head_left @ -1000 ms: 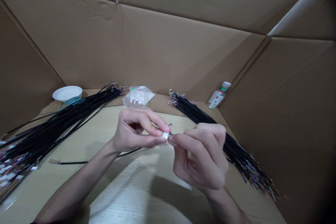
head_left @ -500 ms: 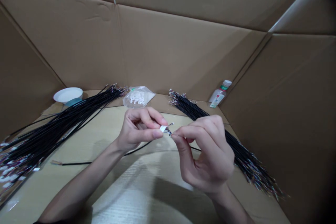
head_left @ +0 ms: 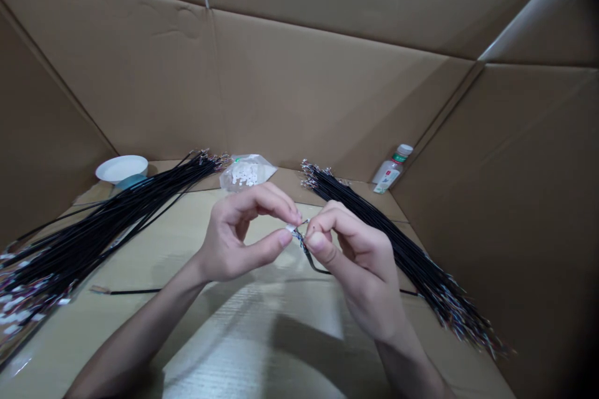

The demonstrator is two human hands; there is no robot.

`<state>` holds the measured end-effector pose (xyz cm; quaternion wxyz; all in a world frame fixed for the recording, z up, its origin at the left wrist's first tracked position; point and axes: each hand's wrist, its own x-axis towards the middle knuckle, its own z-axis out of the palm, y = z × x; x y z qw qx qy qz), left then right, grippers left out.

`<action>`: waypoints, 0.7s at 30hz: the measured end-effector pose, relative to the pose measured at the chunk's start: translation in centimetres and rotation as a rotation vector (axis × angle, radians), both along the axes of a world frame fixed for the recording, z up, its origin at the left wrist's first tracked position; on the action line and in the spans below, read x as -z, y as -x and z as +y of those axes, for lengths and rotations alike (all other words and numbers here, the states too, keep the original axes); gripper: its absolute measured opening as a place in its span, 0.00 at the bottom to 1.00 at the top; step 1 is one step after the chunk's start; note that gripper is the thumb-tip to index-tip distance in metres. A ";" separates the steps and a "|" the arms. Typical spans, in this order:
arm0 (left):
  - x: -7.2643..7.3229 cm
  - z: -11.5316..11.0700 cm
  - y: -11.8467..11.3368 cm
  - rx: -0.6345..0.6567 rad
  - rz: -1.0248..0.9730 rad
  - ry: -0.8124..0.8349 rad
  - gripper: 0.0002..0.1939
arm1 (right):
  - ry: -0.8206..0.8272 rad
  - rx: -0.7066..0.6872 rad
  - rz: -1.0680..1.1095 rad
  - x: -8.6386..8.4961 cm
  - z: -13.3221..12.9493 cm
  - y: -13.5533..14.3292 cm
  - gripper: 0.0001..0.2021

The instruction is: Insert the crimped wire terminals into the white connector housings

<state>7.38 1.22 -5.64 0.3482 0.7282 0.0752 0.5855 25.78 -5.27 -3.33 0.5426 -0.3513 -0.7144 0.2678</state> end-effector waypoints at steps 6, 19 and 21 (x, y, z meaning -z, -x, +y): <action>-2.2 -1.5 1.6 -0.174 0.279 -0.212 0.06 | -0.019 -0.001 -0.034 0.4 0.3 0.0 0.10; -3.0 -2.1 2.2 -0.328 0.510 -0.299 0.02 | -0.153 0.093 -0.103 0.5 0.4 0.1 0.06; -2.9 -2.0 2.1 -0.332 0.518 -0.276 0.02 | -0.255 0.152 -0.135 0.6 0.4 0.2 0.04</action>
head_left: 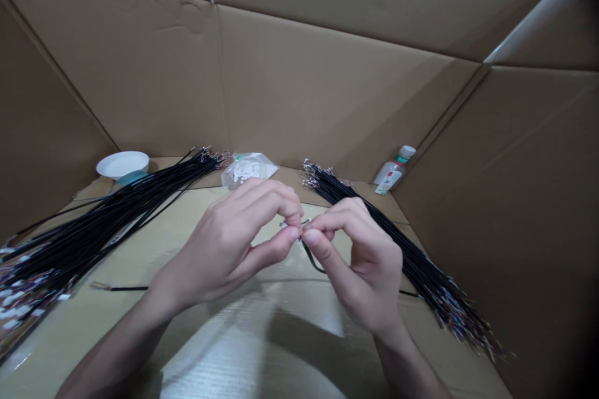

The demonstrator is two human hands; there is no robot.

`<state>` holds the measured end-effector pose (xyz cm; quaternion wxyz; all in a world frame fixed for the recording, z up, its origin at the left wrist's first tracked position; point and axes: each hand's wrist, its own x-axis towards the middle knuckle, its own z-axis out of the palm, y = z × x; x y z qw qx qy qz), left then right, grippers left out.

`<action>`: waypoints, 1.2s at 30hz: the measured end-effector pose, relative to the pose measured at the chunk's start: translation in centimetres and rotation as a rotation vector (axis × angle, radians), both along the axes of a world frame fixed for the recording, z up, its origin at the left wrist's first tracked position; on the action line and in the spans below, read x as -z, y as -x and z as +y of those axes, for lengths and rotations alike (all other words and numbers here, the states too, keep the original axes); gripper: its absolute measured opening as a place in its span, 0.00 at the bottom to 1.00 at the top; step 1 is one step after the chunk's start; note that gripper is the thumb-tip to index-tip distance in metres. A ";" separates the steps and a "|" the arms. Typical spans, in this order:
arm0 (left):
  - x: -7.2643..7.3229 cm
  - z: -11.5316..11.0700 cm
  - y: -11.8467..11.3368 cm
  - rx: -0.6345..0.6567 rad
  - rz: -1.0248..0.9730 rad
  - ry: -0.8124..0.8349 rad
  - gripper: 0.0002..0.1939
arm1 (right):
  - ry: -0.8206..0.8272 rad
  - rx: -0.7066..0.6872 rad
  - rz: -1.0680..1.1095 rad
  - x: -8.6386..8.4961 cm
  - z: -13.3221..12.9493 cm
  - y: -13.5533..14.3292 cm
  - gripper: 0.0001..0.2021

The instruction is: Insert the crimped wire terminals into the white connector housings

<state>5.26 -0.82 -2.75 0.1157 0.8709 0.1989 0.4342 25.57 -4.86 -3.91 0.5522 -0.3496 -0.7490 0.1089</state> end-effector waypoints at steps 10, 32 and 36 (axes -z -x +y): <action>0.2 0.7 0.1 0.057 -0.090 0.045 0.04 | -0.390 0.200 -0.123 0.5 0.4 0.5 0.08; 3.0 3.4 -1.5 0.305 -0.424 -0.024 0.14 | -0.108 -0.025 -0.035 -0.7 -0.3 -0.8 0.06; 3.1 3.4 -1.7 0.305 -0.444 -0.026 0.14 | -0.096 -0.032 -0.041 -0.9 -0.2 -0.8 0.06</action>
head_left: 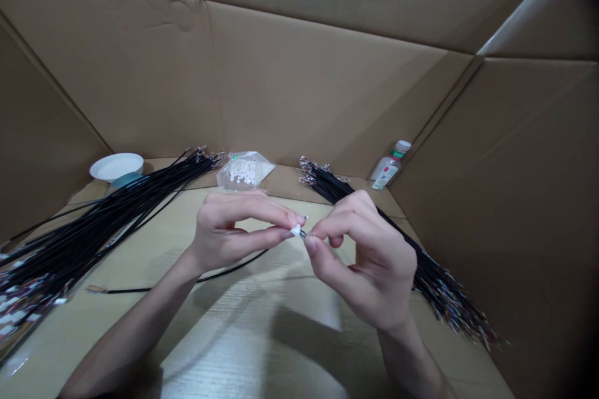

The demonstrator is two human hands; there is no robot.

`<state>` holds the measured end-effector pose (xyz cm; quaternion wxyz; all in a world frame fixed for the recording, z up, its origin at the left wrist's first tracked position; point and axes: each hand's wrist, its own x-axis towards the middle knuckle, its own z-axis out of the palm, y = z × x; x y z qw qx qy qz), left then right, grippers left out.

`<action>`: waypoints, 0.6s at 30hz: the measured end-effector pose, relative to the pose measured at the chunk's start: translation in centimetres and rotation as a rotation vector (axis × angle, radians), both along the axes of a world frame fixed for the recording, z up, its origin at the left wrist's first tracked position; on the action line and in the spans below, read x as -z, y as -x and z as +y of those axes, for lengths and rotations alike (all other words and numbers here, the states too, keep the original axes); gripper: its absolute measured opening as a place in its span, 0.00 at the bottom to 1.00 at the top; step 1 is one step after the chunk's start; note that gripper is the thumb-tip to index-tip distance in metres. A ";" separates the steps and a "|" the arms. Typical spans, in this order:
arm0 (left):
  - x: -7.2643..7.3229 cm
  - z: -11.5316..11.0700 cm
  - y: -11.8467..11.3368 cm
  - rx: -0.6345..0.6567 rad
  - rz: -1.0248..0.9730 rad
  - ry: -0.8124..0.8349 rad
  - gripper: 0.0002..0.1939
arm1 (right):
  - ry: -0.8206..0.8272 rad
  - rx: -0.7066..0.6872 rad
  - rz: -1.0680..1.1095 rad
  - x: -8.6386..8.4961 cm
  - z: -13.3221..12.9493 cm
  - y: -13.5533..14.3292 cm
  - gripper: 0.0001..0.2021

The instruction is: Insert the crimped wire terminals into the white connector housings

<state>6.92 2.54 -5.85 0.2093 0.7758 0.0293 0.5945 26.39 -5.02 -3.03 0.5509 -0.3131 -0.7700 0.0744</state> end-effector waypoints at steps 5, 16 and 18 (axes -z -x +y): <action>0.0 -0.1 -0.1 0.023 -0.008 0.000 0.13 | 0.006 -0.034 -0.008 -0.1 0.1 -0.1 0.06; -0.2 0.0 0.5 0.032 0.070 -0.108 0.17 | 0.015 -0.002 -0.099 -0.2 -0.1 -0.3 0.07; 0.0 0.0 0.5 0.005 0.064 -0.104 0.17 | 0.010 0.015 -0.111 0.0 0.0 -0.1 0.08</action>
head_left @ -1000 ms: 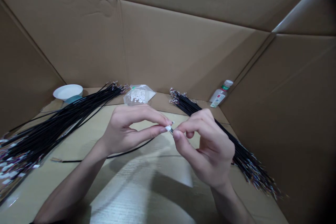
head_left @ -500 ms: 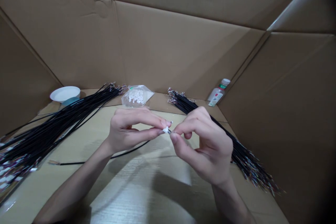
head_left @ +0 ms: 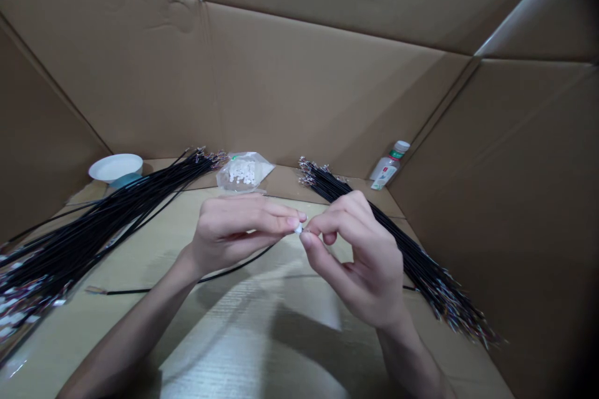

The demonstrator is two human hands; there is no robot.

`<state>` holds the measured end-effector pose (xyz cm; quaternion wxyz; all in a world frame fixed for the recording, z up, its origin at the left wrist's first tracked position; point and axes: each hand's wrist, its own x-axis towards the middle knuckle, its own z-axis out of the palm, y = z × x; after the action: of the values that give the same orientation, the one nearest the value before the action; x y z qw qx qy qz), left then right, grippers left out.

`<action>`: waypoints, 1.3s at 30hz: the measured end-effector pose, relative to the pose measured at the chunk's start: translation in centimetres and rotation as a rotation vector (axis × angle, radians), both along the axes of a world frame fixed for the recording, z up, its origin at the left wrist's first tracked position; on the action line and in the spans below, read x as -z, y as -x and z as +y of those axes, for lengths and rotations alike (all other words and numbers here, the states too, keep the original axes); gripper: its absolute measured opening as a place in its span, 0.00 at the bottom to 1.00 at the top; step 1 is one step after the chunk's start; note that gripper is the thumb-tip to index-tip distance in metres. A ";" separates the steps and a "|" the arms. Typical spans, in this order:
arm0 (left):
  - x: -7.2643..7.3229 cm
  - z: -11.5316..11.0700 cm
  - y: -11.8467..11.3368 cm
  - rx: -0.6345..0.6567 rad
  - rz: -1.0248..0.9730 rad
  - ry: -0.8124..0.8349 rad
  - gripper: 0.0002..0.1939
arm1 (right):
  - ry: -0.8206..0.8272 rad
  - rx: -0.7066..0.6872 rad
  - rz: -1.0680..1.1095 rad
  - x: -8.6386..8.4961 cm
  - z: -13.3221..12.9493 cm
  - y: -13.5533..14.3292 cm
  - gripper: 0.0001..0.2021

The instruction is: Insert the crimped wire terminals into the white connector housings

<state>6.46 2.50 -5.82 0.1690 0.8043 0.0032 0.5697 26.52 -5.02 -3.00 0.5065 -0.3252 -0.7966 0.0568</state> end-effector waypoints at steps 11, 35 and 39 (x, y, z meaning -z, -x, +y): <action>-0.2 -0.1 -0.6 0.087 -0.118 0.252 0.13 | 0.015 -0.005 0.060 1.0 0.4 0.5 0.07; 1.5 0.1 -1.9 0.268 -0.318 0.597 0.12 | 0.211 -0.066 0.370 1.3 0.5 1.1 0.06; 1.6 -0.3 -2.1 0.258 -0.283 0.628 0.09 | 0.193 -0.087 0.291 0.9 0.2 0.6 0.07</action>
<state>8.53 2.21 -7.42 0.4768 0.6202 0.0531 0.6207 25.90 -4.78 -3.94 0.5800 -0.3259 -0.7189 0.2012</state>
